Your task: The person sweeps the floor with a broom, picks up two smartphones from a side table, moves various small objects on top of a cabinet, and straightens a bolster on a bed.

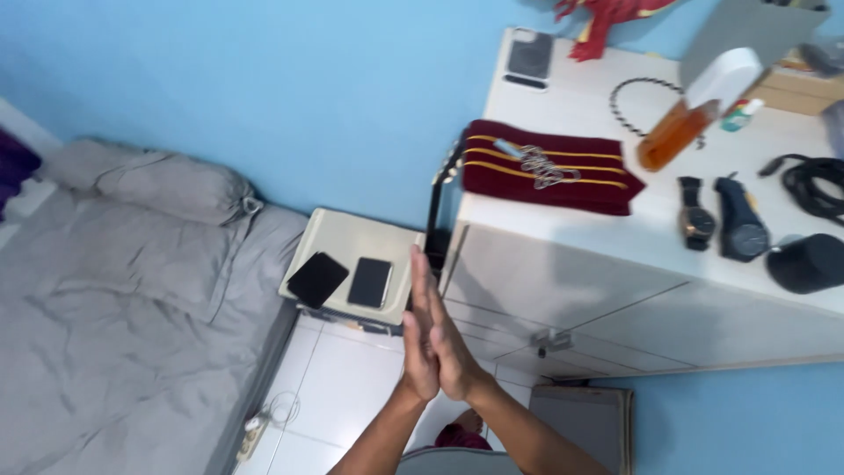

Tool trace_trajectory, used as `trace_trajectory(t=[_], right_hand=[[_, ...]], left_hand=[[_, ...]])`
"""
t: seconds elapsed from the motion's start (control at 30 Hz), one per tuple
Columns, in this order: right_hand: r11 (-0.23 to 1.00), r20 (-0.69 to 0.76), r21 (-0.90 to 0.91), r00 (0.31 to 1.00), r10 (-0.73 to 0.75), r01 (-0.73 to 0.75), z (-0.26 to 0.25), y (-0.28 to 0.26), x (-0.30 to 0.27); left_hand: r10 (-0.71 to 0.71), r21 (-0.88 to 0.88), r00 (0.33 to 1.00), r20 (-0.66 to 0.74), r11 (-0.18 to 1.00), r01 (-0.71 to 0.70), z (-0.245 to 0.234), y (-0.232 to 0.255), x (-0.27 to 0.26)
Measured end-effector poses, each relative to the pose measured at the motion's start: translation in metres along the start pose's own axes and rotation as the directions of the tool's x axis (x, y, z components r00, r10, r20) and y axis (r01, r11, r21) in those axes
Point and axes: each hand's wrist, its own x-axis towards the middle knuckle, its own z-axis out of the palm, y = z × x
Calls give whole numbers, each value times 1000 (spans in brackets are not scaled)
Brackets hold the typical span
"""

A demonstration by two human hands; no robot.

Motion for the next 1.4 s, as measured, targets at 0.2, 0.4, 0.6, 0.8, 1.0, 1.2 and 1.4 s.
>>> trace_trajectory(t=[0.2,0.4,0.6,0.8,1.0,1.2,1.4], right_hand=[[986,7,131,995,104,-104,76,26,-1],[927,110,267,964,243,-264,171,37,7],[902,243,248,924,296,-354,265,63,17],[832,449,209,806,386,-515,346,89,13],[824,583,76,695,420,-562,400,107,7],[844,621,10,665,414,-535,431,146,37],[846,612,-15,663,430,-534,448,205,97]], left_hand=[[-132,41,991,32,991,130,-68,23,-49],[-293,9,954,-58,956,294,-148,54,-103],[-345,-35,911,-226,938,346,-213,92,-163],[-384,-179,808,-448,923,340,-269,100,-222],[-394,-244,664,-636,919,311,-309,87,-255],[-392,-236,590,-705,915,327,-353,80,-242],[-359,-227,520,-775,926,300,-421,41,-193]])
